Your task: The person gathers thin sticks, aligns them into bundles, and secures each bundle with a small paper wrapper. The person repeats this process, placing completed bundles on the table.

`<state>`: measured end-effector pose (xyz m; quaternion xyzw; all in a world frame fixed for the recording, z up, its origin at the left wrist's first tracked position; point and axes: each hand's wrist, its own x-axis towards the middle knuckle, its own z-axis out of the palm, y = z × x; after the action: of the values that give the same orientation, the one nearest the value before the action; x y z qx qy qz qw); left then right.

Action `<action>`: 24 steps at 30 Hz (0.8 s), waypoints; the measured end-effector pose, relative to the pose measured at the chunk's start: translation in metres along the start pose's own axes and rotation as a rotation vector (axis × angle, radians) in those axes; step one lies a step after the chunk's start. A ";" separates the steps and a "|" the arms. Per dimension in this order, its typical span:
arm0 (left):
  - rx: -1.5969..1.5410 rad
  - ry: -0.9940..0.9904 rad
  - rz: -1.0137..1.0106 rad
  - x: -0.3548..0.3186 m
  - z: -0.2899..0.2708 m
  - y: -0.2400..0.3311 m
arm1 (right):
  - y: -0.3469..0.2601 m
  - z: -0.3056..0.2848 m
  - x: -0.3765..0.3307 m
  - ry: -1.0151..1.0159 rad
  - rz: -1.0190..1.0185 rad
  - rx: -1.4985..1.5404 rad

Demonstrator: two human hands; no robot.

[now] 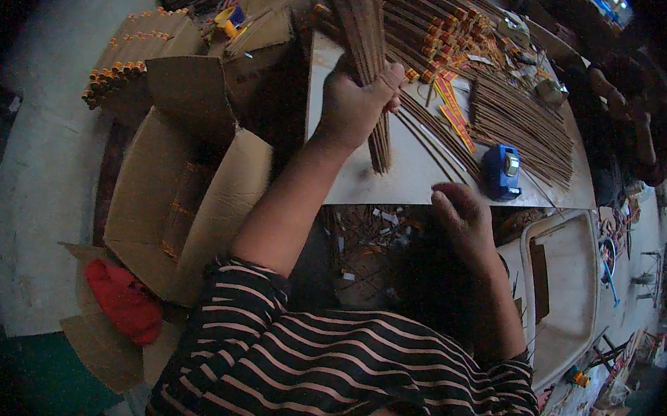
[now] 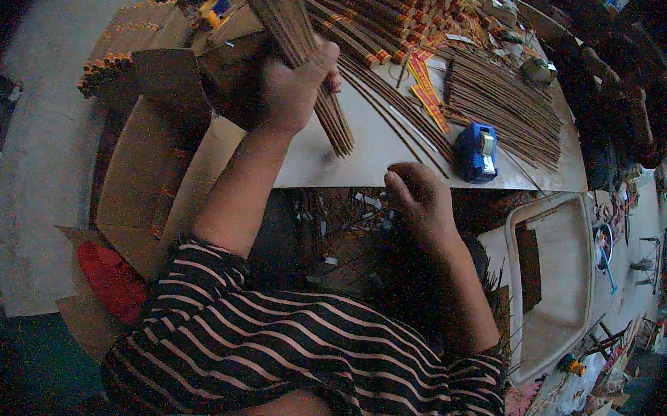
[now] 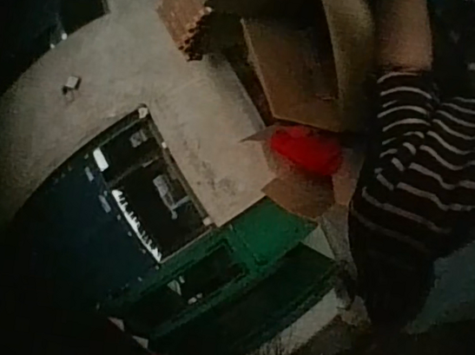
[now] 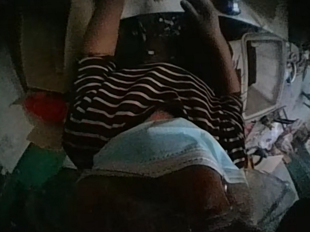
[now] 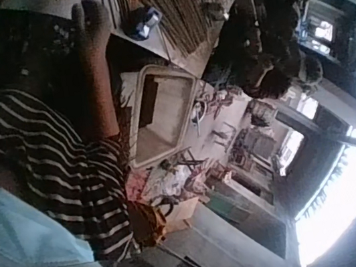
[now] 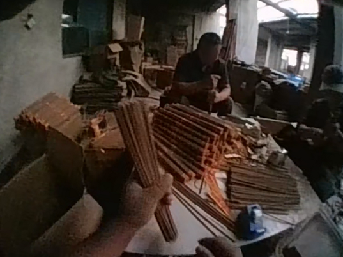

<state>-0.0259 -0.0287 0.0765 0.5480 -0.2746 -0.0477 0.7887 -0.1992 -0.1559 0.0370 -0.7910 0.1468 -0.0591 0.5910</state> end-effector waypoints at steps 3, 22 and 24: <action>-0.336 -0.047 -0.089 -0.007 -0.009 0.009 | -0.013 0.009 0.015 -0.052 -0.129 -0.009; -0.843 0.122 -0.594 -0.050 -0.046 -0.059 | -0.013 0.079 0.007 -0.469 0.470 0.332; -0.551 0.313 -0.551 -0.048 -0.040 -0.056 | 0.000 0.092 0.009 -0.253 0.252 -0.131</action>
<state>-0.0339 0.0008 -0.0016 0.3699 0.0283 -0.2447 0.8958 -0.1659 -0.0745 0.0095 -0.8042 0.1729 0.1249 0.5548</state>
